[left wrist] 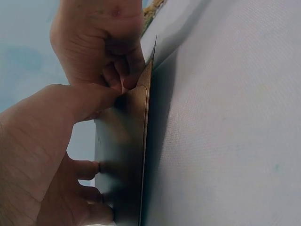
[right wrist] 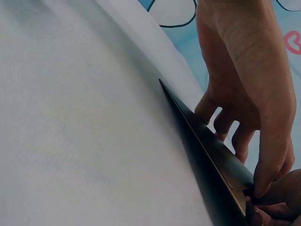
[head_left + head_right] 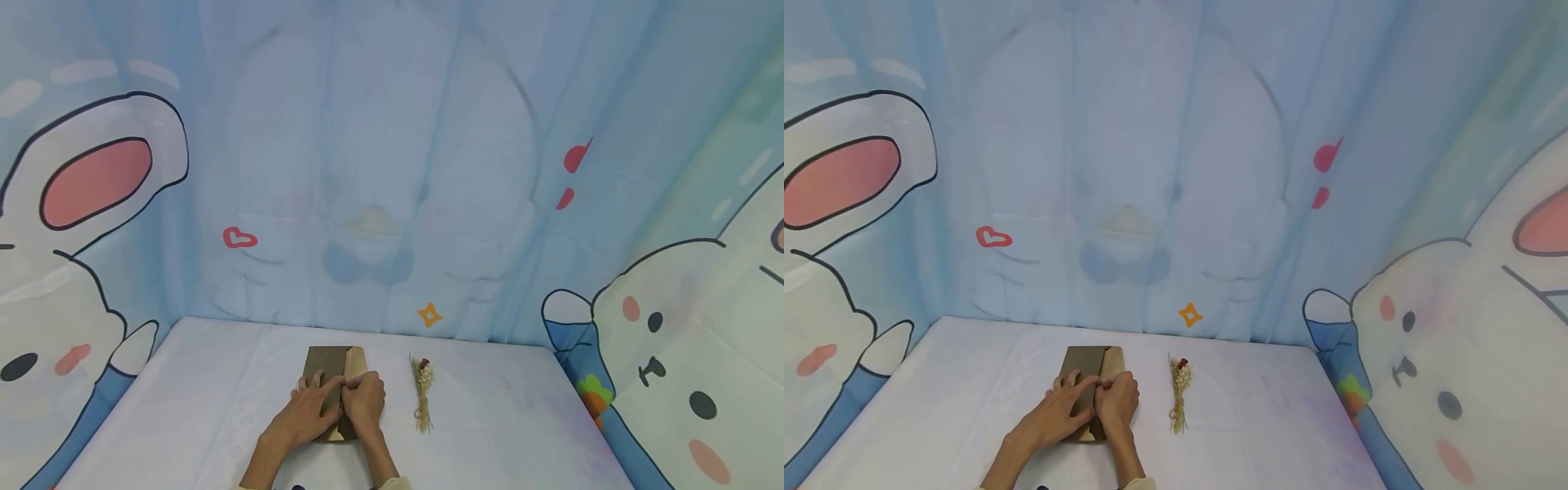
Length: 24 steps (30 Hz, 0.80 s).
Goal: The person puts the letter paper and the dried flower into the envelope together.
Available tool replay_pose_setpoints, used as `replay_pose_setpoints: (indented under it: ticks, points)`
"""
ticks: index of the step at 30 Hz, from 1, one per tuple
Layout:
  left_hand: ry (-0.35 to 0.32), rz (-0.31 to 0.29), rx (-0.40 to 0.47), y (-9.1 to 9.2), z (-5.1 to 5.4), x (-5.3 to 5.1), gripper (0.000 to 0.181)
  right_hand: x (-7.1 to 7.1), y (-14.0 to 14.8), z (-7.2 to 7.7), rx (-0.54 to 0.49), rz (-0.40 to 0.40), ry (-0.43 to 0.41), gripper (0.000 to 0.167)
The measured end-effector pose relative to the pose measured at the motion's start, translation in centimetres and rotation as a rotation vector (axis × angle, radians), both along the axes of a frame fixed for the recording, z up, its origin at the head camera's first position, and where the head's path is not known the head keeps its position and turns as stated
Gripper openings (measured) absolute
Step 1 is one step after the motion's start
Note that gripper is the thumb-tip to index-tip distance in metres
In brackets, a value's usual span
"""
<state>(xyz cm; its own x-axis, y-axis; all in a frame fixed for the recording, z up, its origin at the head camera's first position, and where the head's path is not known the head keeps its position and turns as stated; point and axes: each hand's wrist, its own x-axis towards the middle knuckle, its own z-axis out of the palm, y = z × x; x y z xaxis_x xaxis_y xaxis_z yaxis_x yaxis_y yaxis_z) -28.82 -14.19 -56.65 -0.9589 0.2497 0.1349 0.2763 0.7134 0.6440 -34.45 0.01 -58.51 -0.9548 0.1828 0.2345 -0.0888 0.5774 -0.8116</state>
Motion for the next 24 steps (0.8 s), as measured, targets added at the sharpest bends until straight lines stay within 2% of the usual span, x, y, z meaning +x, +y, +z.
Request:
replay_pose_setpoints:
  ticks: [5,10,14,16,18,21,24]
  points:
    - [-0.005,-0.002,-0.002,0.1,0.0,-0.1,0.054,0.1,-0.1,-0.1,-0.005,-0.009,0.009,0.011]
    - [-0.014,0.006,-0.003,0.2,0.1,0.0,0.054,0.1,0.3,-0.1,-0.008,0.019,0.004,0.011]
    - [-0.039,0.016,-0.005,0.4,0.3,0.1,0.057,-0.3,1.3,-0.7,-0.059,0.047,0.036,0.012]
    - [-0.046,0.02,-0.005,0.4,0.3,0.1,0.059,-0.4,1.9,-1.0,-0.081,0.053,0.088,0.012]
    - [-0.053,0.022,-0.006,0.3,0.3,0.1,0.06,-0.4,2.6,-0.8,-0.104,0.039,0.146,0.013]
    - [-0.052,0.024,-0.005,0.3,0.2,0.2,0.06,0.1,3.7,0.2,-0.08,-0.013,0.244,0.011]
    - [-0.047,0.022,-0.006,0.4,0.3,0.3,0.06,0.5,5.0,1.0,-0.082,-0.097,0.27,0.01]
